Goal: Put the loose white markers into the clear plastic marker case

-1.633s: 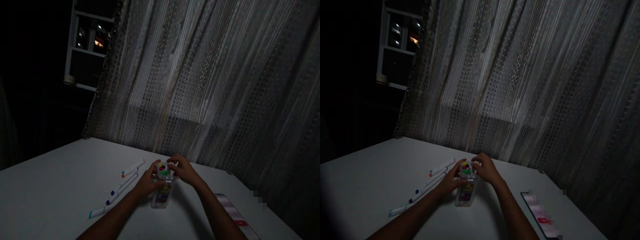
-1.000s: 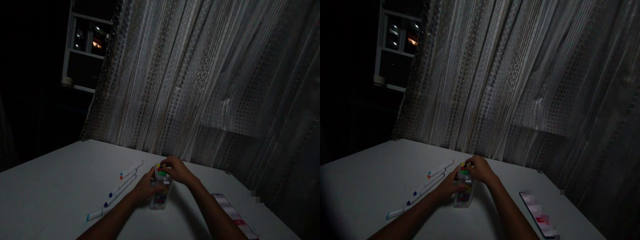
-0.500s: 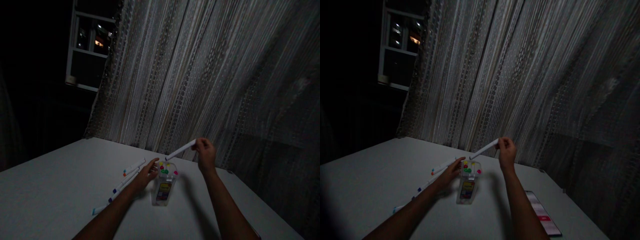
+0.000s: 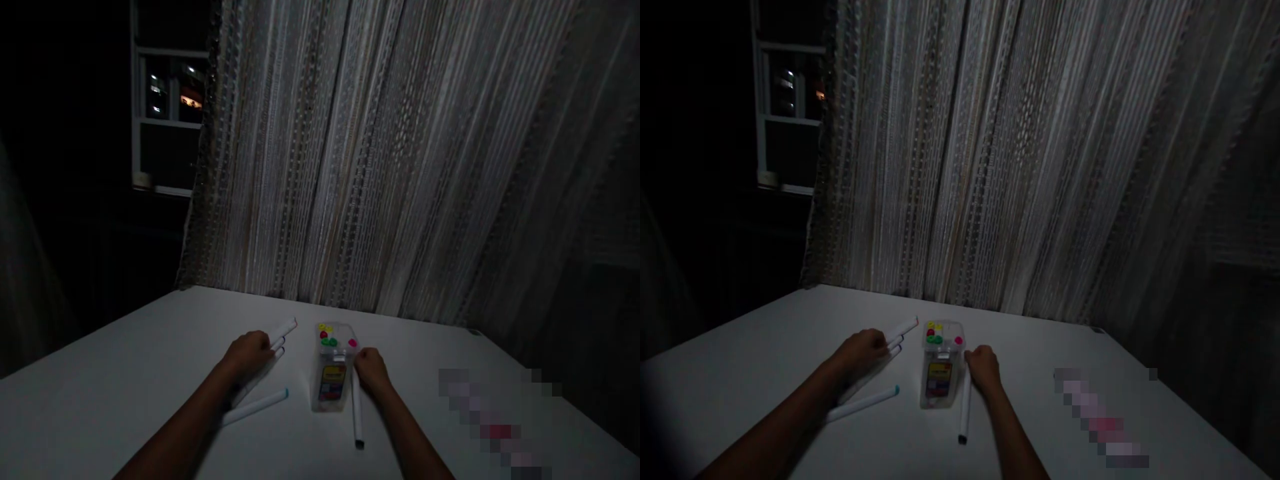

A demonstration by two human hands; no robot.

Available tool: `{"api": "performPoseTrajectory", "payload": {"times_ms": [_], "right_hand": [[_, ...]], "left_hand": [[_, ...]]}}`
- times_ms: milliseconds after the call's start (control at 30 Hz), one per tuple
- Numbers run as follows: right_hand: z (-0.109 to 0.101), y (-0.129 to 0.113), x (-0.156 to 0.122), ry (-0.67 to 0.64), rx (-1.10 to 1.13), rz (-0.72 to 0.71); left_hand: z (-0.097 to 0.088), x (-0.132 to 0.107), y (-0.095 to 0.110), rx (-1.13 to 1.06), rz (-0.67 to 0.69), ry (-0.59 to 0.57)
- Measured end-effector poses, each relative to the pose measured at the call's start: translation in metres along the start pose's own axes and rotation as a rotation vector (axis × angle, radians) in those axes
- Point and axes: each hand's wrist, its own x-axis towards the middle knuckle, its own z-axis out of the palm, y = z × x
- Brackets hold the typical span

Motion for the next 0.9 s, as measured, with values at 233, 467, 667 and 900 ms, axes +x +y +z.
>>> {"api": "performPoseTrajectory", "payload": {"times_ms": [233,467,667,900], "right_hand": [[0.006,-0.002,-0.011,-0.086,-0.161,0.022],[0.008,0.001,-0.013,-0.090,-0.098,0.006],[0.007,0.002,-0.014,-0.106,-0.111,-0.005],[0.006,0.002,-0.014,-0.109,-0.106,-0.013]], "left_hand": [[0.010,0.002,0.000,0.104,-0.029,-0.054],[0.008,0.011,-0.001,0.176,-0.063,-0.015],[0.021,0.016,-0.004,0.213,-0.078,-0.055],[0.016,0.019,-0.008,0.128,-0.036,-0.094]]}}
